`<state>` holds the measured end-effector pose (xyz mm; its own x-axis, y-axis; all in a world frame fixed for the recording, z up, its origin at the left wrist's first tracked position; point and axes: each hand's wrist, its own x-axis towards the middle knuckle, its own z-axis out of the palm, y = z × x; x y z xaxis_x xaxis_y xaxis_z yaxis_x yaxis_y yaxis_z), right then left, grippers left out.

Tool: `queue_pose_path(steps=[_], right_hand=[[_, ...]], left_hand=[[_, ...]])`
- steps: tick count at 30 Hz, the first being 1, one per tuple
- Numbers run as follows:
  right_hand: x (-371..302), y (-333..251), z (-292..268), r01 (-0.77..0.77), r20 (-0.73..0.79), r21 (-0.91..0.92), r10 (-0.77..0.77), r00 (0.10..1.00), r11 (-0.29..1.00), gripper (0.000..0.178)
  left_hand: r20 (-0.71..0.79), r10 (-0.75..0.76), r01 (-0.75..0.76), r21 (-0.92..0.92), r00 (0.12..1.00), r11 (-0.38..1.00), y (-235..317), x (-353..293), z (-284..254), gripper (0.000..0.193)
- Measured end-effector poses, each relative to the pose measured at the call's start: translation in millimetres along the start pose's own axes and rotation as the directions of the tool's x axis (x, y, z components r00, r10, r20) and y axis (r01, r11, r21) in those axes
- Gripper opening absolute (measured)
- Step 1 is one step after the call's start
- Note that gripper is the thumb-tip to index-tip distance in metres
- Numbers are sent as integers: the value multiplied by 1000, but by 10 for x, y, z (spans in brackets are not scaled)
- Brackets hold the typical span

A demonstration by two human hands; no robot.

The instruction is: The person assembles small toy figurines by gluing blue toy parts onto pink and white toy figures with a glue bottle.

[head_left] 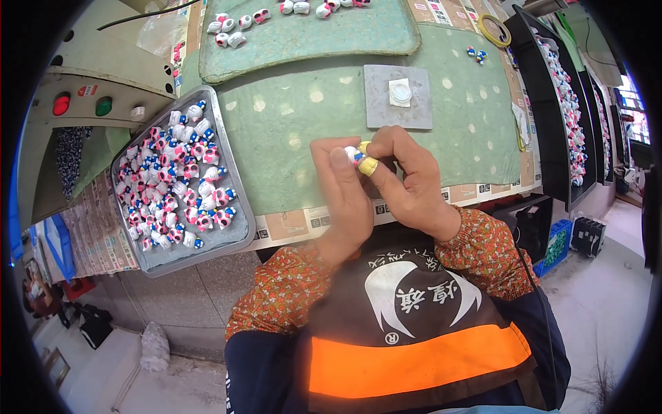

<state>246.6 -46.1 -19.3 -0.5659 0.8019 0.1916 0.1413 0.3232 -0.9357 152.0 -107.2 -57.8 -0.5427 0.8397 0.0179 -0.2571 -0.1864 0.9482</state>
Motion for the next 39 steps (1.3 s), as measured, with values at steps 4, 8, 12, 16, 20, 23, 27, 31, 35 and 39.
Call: queue_pose_path(steps=[4,8,12,16,20,23,27,31,35,39], right_hand=[[-24,60,55,45,-44,31,-44,998,999,10],[-42,95,83,37,-63,56,-33,997,998,10],[-45,112,80,63,-72,56,-58,996,996,11],[4,68,17,47,-41,27,-46,998,999,13],[181,-103,-211,-214,127,110,200,972,971,19],[348,51,-589,-95,-49,46,98,994,994,18],[674,425,-1408,-79,-313,-312,-24,950,947,12],[859,706,-1924,-251,-444,-507,-1,896,825,17],[991,844,-1950,-252,-416,-651,-59,907,717,20],[1063,929,-1913,-113,-266,-828,-208,941,549,21]], left_hand=[[53,40,-46,107,998,993,23,7,-27,33],[54,111,-119,188,992,975,28,19,-22,32],[56,103,-111,171,993,979,22,19,-18,32],[34,-24,23,22,999,999,75,48,21,33],[60,-311,316,-93,948,944,275,165,-155,35],[14,-123,120,136,992,983,523,384,-433,34],[10,239,-174,712,971,680,1027,676,-1039,35],[184,444,-249,964,877,94,1162,917,-1590,37],[220,367,-172,972,904,-161,1077,1014,-2000,29],[196,406,-166,980,893,-108,1042,1041,-1932,26]])
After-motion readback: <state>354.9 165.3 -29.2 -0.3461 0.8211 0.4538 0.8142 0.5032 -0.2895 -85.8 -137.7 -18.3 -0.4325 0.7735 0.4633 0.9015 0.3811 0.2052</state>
